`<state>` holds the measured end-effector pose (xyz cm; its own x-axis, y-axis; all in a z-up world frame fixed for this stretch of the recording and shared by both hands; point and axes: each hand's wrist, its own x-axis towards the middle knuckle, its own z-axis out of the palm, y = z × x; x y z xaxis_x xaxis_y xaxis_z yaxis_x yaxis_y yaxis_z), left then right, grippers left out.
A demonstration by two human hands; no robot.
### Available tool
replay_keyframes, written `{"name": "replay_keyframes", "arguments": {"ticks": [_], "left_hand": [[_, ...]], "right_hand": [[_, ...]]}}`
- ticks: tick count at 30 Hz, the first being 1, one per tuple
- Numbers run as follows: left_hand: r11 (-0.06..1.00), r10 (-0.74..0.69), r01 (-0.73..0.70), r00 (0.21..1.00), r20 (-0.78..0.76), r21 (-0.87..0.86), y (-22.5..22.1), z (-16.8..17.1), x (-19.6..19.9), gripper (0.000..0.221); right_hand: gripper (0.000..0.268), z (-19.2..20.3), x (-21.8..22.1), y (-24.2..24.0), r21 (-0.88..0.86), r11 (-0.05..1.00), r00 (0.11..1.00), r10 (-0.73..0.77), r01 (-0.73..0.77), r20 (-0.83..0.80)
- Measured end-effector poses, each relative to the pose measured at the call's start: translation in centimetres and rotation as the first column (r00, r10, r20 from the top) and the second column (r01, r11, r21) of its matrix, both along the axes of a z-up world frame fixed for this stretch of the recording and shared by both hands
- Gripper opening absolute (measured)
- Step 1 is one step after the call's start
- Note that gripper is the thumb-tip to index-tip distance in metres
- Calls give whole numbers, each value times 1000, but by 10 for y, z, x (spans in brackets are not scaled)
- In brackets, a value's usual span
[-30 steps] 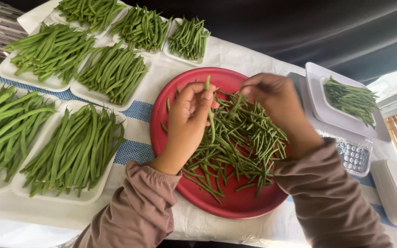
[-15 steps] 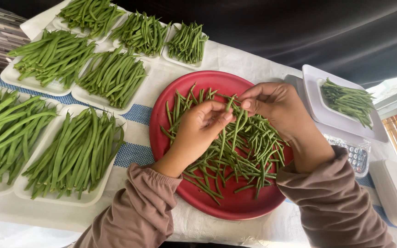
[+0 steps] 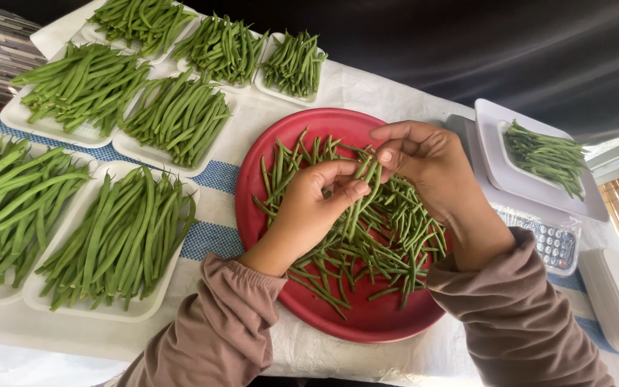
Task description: Sorting green beans from a large tray into smaller trays and weighing them on a digital scale for packaging.
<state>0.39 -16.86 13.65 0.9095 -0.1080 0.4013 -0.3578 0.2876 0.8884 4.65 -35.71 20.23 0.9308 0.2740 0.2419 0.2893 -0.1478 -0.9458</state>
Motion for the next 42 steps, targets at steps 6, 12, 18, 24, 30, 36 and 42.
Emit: {"name": "replay_keyframes", "arguments": {"ticks": [6,12,18,24,30,36,42], "left_hand": [[995,-32,24,996,-80,-100,0,-1,-1,21],[984,-34,15,994,-104,-178,2,-11,5,23],[978,-19,-9,991,-135,-206,7,-9,7,24],[987,-6,-18,989,-145,-158,7,-8,6,30],[991,-49,25,983,-179,-134,0,-14,11,33],[986,-44,5,972,-230,-168,1,-14,7,27],[994,-64,41,969,-238,-99,9,3,-1,26]], "right_hand": [[32,-2,5,-6,127,992,993,6,9,-120],[26,7,7,-13,140,988,992,-43,59,-119],[24,14,16,-36,-38,974,970,-219,224,109],[29,-42,44,-90,-817,469,942,-151,334,299],[28,-49,35,-93,-959,178,950,-264,220,169],[18,-18,20,-99,-753,495,899,-298,434,322],[17,40,-27,-54,-576,787,955,-58,222,289]]}}
